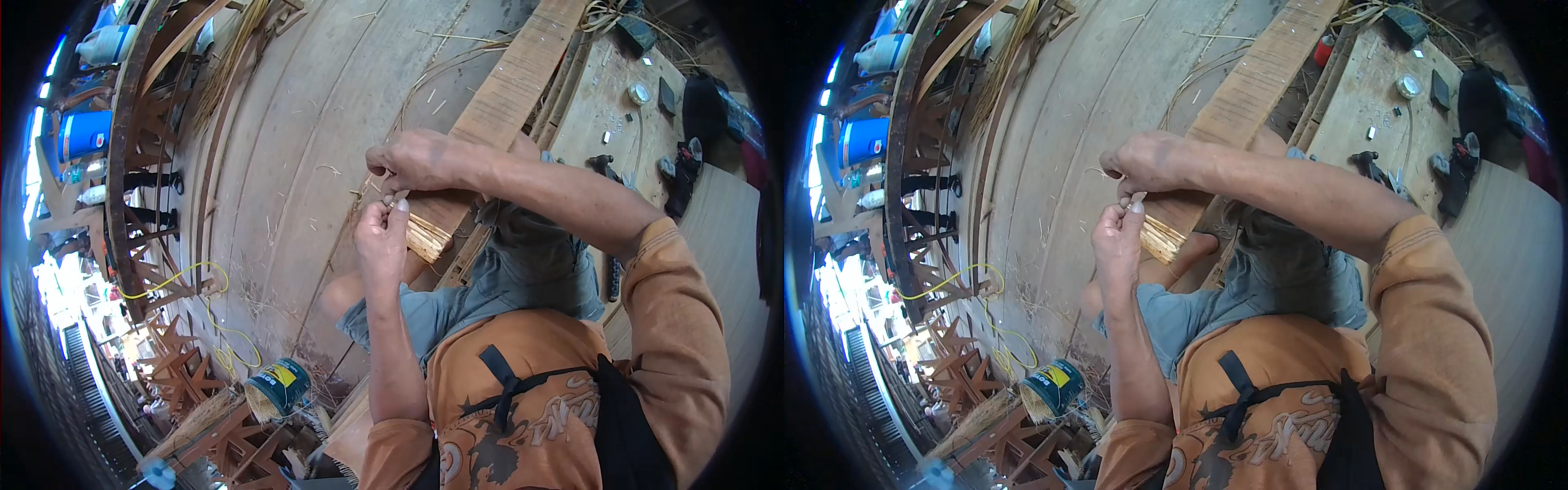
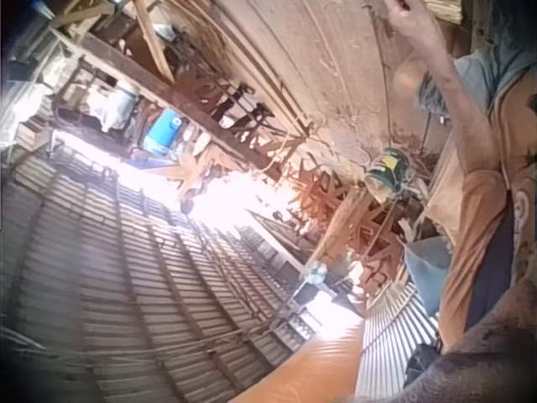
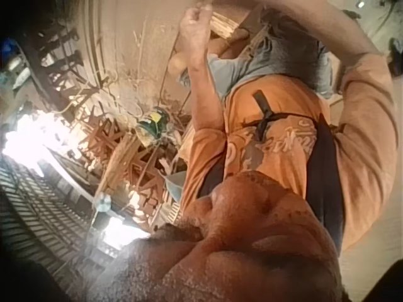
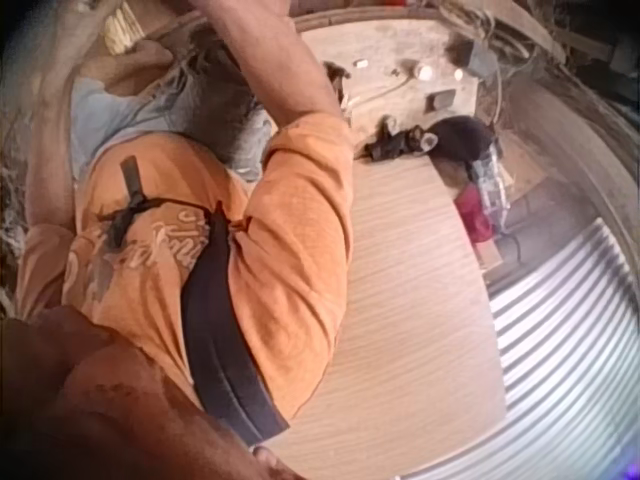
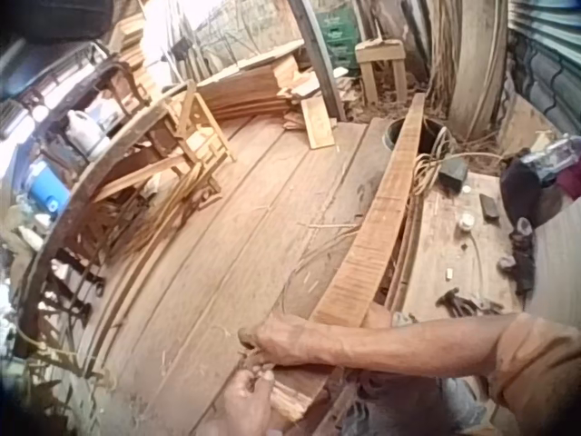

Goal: Weaving rattan strips onto a wooden furniture frame and securing them with nails using a hammer.

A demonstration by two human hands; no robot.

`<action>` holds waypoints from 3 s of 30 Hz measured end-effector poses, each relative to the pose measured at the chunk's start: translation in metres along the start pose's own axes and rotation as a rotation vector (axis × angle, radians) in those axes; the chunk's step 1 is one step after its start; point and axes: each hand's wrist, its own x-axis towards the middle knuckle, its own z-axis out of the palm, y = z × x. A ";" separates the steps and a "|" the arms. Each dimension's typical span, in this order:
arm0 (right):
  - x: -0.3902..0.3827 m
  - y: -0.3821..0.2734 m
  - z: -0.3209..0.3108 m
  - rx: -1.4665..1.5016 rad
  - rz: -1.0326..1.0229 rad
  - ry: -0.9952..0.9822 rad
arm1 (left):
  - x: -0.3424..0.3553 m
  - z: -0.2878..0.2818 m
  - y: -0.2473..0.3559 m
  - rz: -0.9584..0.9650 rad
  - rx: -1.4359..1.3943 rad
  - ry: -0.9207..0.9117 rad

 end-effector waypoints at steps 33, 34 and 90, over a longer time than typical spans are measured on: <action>-0.058 -0.071 -0.122 -0.555 0.040 0.756 | 0.023 -0.005 -0.016 -0.074 0.028 0.029; -0.084 -0.072 -0.137 -0.397 -0.024 0.835 | 0.019 -0.003 -0.010 -0.107 0.067 0.036; -0.157 -0.074 -0.001 1.712 0.156 0.891 | 0.019 -0.016 -0.011 0.028 0.256 -0.216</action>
